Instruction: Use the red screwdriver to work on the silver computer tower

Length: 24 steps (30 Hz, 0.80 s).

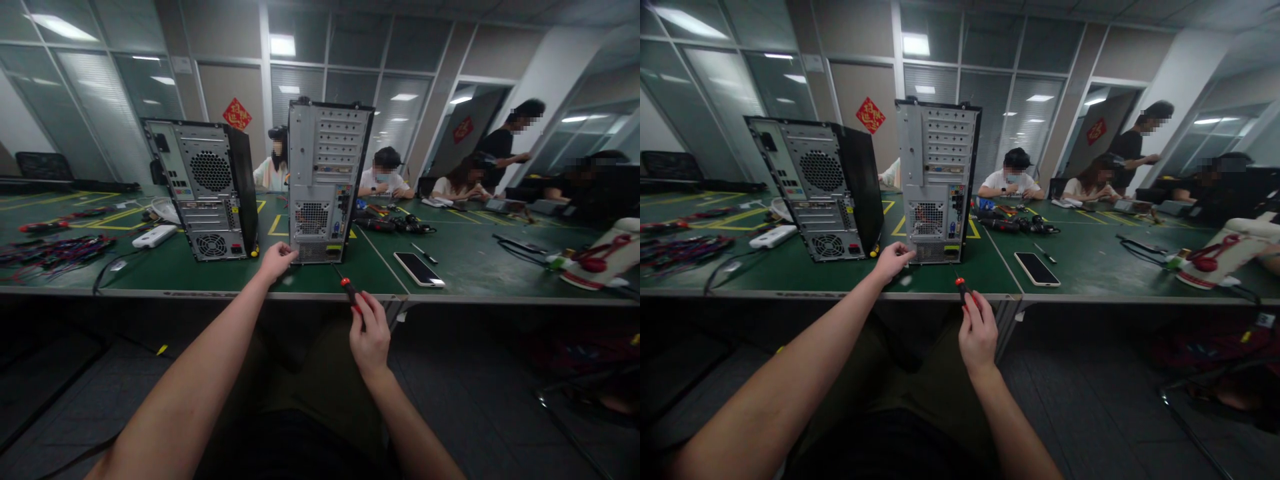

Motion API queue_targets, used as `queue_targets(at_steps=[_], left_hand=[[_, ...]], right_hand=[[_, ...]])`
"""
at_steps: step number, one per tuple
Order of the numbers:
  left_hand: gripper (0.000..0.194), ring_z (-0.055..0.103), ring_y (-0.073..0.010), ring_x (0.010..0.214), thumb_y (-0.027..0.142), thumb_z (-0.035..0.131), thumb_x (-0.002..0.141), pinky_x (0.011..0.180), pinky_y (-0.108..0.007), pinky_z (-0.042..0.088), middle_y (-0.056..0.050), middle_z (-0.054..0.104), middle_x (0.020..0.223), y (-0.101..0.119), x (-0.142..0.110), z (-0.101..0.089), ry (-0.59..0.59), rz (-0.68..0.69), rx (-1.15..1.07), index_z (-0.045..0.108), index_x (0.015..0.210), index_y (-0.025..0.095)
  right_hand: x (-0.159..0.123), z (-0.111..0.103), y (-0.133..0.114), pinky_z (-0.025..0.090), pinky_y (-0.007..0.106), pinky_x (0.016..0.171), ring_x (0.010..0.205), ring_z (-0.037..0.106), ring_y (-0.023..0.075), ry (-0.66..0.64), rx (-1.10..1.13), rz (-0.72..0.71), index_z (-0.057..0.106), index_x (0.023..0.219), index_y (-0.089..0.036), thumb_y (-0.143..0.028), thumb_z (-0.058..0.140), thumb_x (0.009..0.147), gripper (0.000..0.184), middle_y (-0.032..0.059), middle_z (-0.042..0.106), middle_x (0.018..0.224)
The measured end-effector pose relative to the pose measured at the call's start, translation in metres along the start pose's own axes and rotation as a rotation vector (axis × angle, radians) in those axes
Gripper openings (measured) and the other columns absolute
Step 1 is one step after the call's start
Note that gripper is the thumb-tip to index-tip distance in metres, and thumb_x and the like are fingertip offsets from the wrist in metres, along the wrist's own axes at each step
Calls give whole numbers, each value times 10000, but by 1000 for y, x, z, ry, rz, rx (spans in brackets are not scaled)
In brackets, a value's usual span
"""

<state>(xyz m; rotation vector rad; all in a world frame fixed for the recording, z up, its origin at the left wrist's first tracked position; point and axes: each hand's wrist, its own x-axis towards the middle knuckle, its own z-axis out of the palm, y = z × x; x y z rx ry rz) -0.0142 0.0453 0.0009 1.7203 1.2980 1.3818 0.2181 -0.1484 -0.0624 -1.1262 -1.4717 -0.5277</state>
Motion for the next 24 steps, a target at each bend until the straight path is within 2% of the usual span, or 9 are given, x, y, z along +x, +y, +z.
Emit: queue_targets(at_steps=[3,7,9,11,14,19,21,24], left_hand=[[252,564,-165,692,411,754,765,668,-287,417,5,606,738,0,0,0,-3,2,5,604,769,208],[258,568,-164,694,413,762,762,663,-285,415,0,616,746,-1,0,0,0,0,13,610,769,205],[258,565,-163,693,410,765,760,658,-281,413,1,614,740,-1,1,0,3,3,10,610,769,204],[254,562,-161,690,407,761,765,657,-278,413,4,611,732,-2,1,1,4,8,8,610,771,204],[249,559,-158,685,400,756,768,661,-278,411,9,607,727,-3,2,2,9,7,16,605,765,202],[251,567,-157,687,400,759,767,664,-279,415,9,614,739,-4,3,2,7,-4,11,608,768,200],[250,570,-157,687,403,755,771,666,-280,414,9,616,743,-4,2,2,4,3,12,608,770,201],[246,571,-158,690,406,749,773,665,-281,411,9,616,747,-5,2,2,3,7,17,611,778,202]], right_hand=[[-1,0,0,598,464,1034,1214,698,264,2,1,16,663,1368,-228,-197,555,1040,347,143,700,1317],[1,-1,2,634,391,884,985,737,241,32,2,86,691,1222,-181,-321,704,986,274,111,740,1064],[2,-1,3,637,366,834,919,734,226,48,7,126,686,1181,-180,-362,734,969,283,92,732,1009],[3,0,3,637,374,849,946,732,227,61,7,133,685,1176,-189,-353,716,981,257,95,728,1028],[1,1,3,628,410,935,1061,722,232,56,9,68,706,1189,-217,-263,648,1012,192,111,715,1139],[-3,1,2,596,447,1041,1249,676,250,31,60,21,686,1331,-251,-133,538,1024,360,131,660,1366],[-3,1,2,596,450,1034,1244,678,260,30,57,23,667,1363,-233,-136,539,1027,372,144,671,1354],[-2,-1,3,621,413,946,1089,723,252,50,42,37,683,1295,-188,-212,653,1005,292,134,730,1163]])
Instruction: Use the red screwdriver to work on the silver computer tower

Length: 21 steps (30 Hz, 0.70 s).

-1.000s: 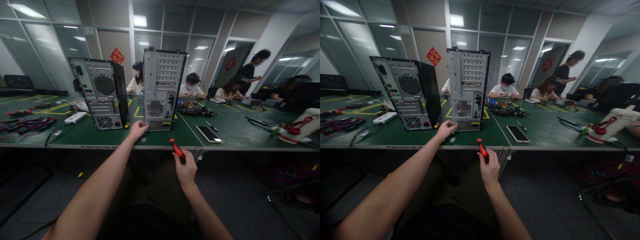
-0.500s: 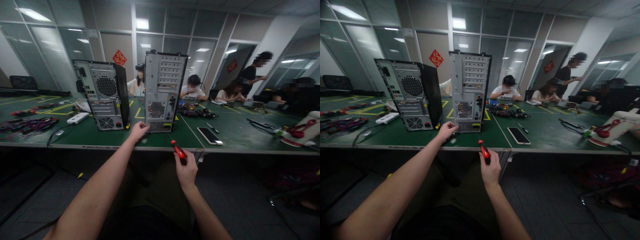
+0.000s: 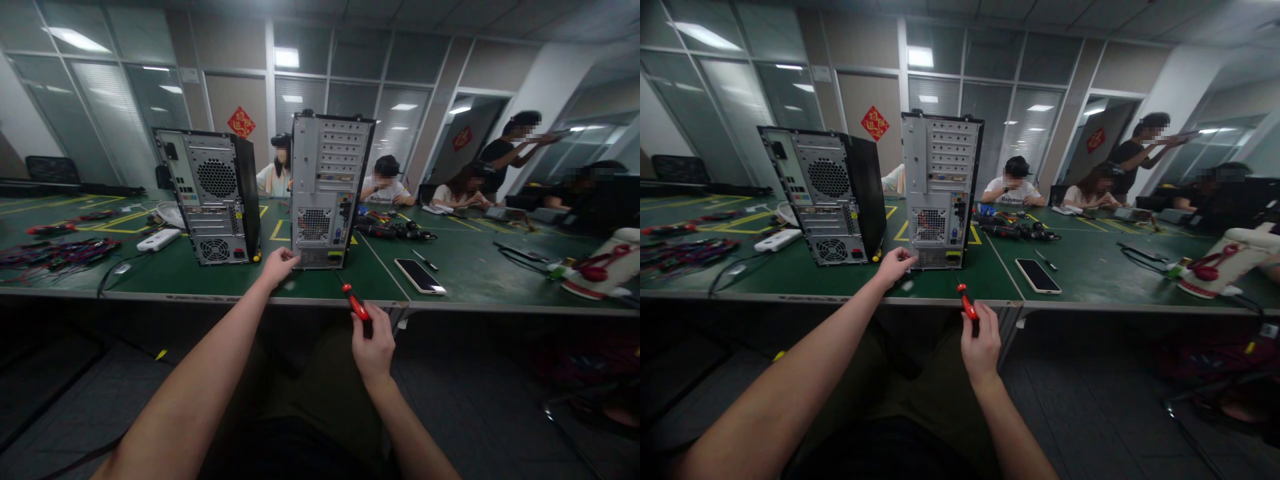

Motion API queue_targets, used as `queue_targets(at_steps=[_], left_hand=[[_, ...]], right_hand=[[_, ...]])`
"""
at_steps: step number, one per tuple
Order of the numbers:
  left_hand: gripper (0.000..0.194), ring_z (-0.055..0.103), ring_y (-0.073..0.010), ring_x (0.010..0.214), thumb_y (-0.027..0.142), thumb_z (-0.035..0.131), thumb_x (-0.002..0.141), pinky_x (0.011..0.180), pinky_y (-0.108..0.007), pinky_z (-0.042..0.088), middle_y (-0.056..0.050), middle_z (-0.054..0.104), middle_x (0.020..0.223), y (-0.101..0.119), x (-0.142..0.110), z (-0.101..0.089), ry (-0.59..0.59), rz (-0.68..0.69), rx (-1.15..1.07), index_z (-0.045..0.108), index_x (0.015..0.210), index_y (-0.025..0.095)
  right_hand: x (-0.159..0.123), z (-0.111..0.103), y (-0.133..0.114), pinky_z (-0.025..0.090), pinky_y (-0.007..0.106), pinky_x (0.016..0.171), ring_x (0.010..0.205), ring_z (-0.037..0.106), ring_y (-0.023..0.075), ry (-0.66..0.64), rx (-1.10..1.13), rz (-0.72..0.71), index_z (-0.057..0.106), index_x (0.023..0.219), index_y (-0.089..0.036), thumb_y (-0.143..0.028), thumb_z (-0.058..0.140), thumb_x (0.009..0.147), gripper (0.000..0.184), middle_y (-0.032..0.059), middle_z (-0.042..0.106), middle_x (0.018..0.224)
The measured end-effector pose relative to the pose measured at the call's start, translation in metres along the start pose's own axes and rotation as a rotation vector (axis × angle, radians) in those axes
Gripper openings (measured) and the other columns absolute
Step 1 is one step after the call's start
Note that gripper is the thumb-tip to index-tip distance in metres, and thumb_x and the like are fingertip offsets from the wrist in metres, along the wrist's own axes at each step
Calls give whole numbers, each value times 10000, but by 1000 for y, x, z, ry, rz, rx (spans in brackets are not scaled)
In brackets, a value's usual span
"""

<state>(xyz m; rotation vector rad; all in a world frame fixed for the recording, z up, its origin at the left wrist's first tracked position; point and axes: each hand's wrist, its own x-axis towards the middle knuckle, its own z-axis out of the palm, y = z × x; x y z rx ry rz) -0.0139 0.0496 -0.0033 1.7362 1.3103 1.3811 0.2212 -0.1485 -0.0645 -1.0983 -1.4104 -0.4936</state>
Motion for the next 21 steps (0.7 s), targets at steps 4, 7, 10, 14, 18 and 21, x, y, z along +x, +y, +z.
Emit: queue_targets(at_steps=[4,7,10,14,18,21], left_hand=[[255,567,-158,689,421,745,774,662,-281,410,8,614,750,-1,0,0,-8,-4,-5,620,798,199],[262,564,-158,687,428,747,771,660,-281,412,8,612,741,0,0,0,-10,-12,-4,622,799,199],[259,569,-160,690,424,748,769,664,-285,416,4,618,748,0,0,-1,-9,-12,3,622,794,199],[245,570,-160,686,409,745,770,668,-289,420,3,619,753,1,-1,0,-10,-10,0,617,791,201],[244,566,-160,678,400,751,766,663,-287,421,6,616,738,0,0,1,4,-13,-10,608,778,203],[242,567,-159,678,400,748,770,656,-283,413,7,618,732,-1,1,2,2,2,-5,608,774,203]], right_hand=[[1,-2,0,632,375,864,952,730,231,5,2,24,708,1200,-182,-298,743,966,264,94,737,1024],[1,-1,-1,624,394,930,1047,726,236,-1,3,-2,710,1266,-206,-225,689,991,277,114,723,1138],[0,0,-3,611,420,1001,1155,710,239,-35,9,-47,696,1339,-243,-144,604,1013,352,124,702,1263],[0,0,-4,615,423,996,1147,716,247,-20,-9,-51,687,1341,-214,-150,632,1003,349,135,718,1246],[1,-1,-3,641,395,888,990,737,238,8,-6,7,701,1238,-179,-248,737,962,287,113,743,1076],[1,0,-2,645,394,871,971,736,235,21,0,36,695,1207,-184,-263,734,966,257,106,740,1060]])
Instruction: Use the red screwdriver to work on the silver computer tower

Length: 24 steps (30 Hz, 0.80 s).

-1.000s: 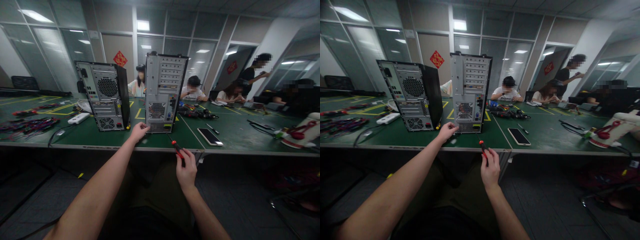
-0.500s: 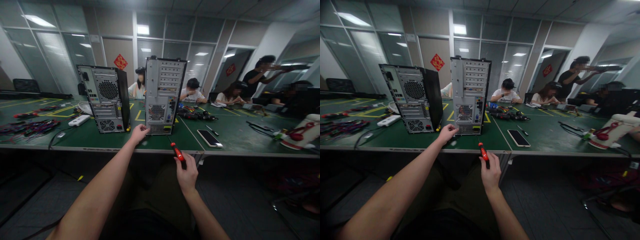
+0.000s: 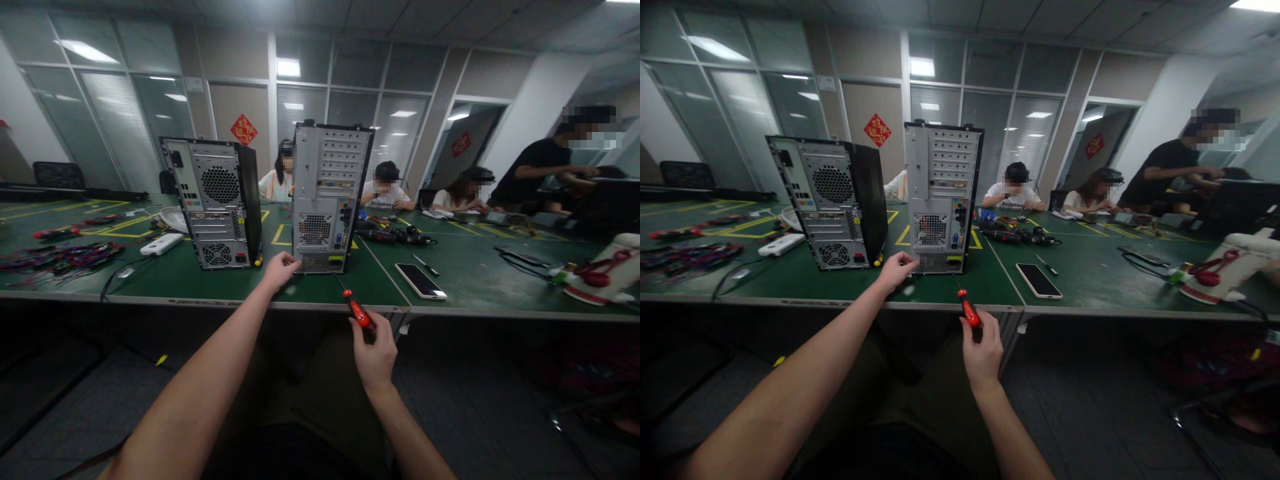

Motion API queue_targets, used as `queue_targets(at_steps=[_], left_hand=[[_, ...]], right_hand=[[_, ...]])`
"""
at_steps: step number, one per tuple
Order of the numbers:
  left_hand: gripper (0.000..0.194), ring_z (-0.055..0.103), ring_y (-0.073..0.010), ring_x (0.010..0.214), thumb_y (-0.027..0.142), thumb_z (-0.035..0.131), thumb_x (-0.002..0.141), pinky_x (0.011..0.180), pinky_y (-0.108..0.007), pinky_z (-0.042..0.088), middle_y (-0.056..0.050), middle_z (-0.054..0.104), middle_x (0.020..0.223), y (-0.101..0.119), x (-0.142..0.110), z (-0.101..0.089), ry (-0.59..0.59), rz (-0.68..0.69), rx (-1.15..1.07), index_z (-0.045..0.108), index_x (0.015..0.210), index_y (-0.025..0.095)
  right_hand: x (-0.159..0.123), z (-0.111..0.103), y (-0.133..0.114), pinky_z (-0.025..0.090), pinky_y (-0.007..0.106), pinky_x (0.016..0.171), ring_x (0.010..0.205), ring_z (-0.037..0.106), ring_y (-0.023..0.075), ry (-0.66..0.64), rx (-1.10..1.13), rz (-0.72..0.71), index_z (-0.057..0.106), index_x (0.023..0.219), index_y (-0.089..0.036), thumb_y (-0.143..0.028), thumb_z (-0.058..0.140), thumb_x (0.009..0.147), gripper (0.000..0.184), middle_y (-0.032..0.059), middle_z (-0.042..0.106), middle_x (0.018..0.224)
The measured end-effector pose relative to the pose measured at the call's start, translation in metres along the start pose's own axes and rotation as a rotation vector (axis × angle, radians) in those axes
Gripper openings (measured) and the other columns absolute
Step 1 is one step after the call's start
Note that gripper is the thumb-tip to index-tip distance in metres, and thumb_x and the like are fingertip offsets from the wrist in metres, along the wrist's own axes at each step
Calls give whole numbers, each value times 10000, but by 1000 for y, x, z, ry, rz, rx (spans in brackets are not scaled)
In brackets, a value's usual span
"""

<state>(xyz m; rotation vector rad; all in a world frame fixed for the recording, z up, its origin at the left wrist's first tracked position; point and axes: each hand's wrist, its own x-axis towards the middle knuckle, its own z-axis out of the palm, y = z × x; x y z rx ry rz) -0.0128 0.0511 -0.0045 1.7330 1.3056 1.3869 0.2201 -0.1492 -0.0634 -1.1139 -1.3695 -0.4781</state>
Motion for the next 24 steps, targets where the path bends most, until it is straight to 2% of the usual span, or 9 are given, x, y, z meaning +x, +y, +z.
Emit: queue_targets(at_steps=[3,9,12,16,18,21,24], left_hand=[[249,570,-160,683,412,747,771,649,-280,410,5,620,736,-1,0,0,-6,-1,-1,612,779,203],[263,580,-163,695,433,747,767,653,-283,419,-1,632,760,-5,2,0,-14,-5,-12,621,797,203],[268,582,-163,695,437,744,769,651,-283,415,-3,636,771,-6,2,0,-14,-2,-11,617,798,203],[280,582,-160,697,450,742,772,651,-281,414,-1,633,783,-6,2,-1,-20,-3,-7,617,813,204],[285,584,-160,701,455,745,774,656,-282,418,-2,637,791,-7,2,-1,-24,-4,-6,620,820,203],[284,587,-162,703,456,746,780,655,-285,420,-5,648,804,-8,2,-1,-27,-5,-3,625,822,203],[289,594,-164,707,465,745,785,655,-283,423,-7,655,811,-9,2,-2,-30,-5,-7,629,827,203]], right_hand=[[-2,1,1,636,421,936,1069,732,241,-7,-3,-43,704,1222,-219,-213,671,994,230,117,730,1166],[-5,3,1,601,463,1034,1239,693,261,-41,-11,-80,669,1349,-219,-131,542,1032,353,154,695,1340],[-4,2,1,609,441,1000,1181,712,258,-21,-19,-56,671,1319,-195,-162,582,1027,307,152,722,1257],[-2,0,1,634,380,866,974,734,235,-4,-3,-11,697,1179,-180,-268,717,976,222,104,742,1043],[-2,-1,1,637,375,844,939,732,229,-9,13,0,702,1147,-186,-286,728,972,203,94,740,1015],[-2,-1,1,640,409,902,1020,736,238,-15,19,-19,711,1202,-206,-255,678,999,212,110,743,1101],[-4,0,1,621,446,995,1155,722,248,-27,13,-48,704,1306,-230,-184,593,1025,305,130,726,1257]])
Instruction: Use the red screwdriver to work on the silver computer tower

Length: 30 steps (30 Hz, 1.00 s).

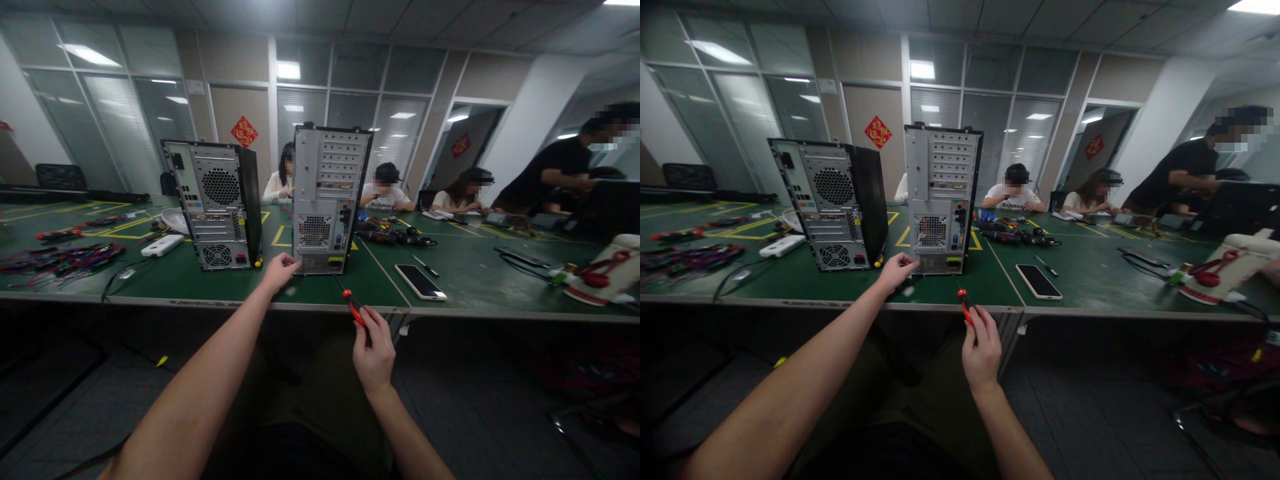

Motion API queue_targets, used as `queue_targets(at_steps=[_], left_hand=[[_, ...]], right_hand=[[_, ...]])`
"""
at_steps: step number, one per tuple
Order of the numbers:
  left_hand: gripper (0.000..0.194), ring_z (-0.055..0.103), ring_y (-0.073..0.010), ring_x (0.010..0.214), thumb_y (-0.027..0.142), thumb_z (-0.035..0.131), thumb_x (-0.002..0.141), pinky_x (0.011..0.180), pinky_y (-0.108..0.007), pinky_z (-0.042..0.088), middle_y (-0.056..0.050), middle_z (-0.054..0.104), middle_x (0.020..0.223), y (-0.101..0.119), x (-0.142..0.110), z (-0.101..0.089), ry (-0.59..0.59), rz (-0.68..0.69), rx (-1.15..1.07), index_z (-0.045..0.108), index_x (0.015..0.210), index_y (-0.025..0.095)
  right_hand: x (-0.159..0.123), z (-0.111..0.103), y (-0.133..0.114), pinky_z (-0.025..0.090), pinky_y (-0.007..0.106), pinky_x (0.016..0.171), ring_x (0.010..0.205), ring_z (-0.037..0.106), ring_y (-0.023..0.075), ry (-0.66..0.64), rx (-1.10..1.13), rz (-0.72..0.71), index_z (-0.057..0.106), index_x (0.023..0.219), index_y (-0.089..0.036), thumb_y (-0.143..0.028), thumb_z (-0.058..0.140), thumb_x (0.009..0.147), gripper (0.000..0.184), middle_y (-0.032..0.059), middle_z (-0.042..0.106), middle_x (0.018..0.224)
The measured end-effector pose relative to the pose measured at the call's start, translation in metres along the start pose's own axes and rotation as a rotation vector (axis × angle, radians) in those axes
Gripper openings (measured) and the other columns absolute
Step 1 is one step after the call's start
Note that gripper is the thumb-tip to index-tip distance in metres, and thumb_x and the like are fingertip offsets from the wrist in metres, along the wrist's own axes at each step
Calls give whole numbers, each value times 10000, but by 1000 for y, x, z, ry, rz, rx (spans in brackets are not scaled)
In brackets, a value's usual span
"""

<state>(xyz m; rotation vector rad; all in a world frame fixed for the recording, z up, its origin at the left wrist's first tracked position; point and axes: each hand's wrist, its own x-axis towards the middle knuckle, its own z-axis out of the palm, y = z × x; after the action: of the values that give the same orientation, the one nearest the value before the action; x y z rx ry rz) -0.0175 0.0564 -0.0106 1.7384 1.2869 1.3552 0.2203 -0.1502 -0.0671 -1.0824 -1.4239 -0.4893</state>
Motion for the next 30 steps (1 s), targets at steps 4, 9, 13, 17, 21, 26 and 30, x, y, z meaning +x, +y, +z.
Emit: queue_targets(at_steps=[4,9,13,17,21,26,30], left_hand=[[278,591,-164,704,453,742,784,654,-279,422,-5,644,788,2,0,1,10,5,7,631,820,200],[269,573,-159,681,437,742,770,656,-281,415,6,619,748,5,-1,2,28,0,6,619,785,199],[269,576,-159,679,433,745,768,654,-280,412,5,623,754,7,-2,1,24,0,-1,611,781,201],[271,580,-158,679,438,743,769,651,-279,414,4,630,770,8,-3,1,21,3,-1,609,782,202],[266,575,-156,675,435,738,771,641,-277,413,5,619,759,10,-3,1,18,4,-2,609,776,202],[270,573,-155,670,440,744,772,631,-277,411,6,619,751,10,-4,0,14,-6,-5,613,781,203],[272,577,-156,669,444,744,773,628,-281,411,0,636,771,8,-3,0,6,-9,1,617,790,203]], right_hand=[[-1,0,0,597,458,1047,1244,696,257,-9,-20,-26,671,1387,-233,-126,547,1028,395,139,710,1347],[1,0,1,636,415,930,1069,745,253,47,-10,17,707,1254,-173,-217,681,989,269,136,762,1145],[2,-1,0,647,393,861,969,744,237,37,10,51,718,1162,-177,-280,721,975,213,111,759,1046],[1,-1,-1,633,420,953,1104,736,250,21,-1,22,699,1291,-213,-221,645,1009,288,125,747,1191],[0,0,0,605,444,1030,1207,711,251,-1,-6,-8,666,1365,-223,-154,563,1031,356,138,719,1305],[2,-1,-1,629,423,932,1068,736,248,34,-1,29,693,1234,-200,-230,655,1003,236,121,747,1136],[3,-3,-1,628,383,868,950,730,224,21,14,56,701,1116,-199,-259,721,973,156,84,740,1017]])
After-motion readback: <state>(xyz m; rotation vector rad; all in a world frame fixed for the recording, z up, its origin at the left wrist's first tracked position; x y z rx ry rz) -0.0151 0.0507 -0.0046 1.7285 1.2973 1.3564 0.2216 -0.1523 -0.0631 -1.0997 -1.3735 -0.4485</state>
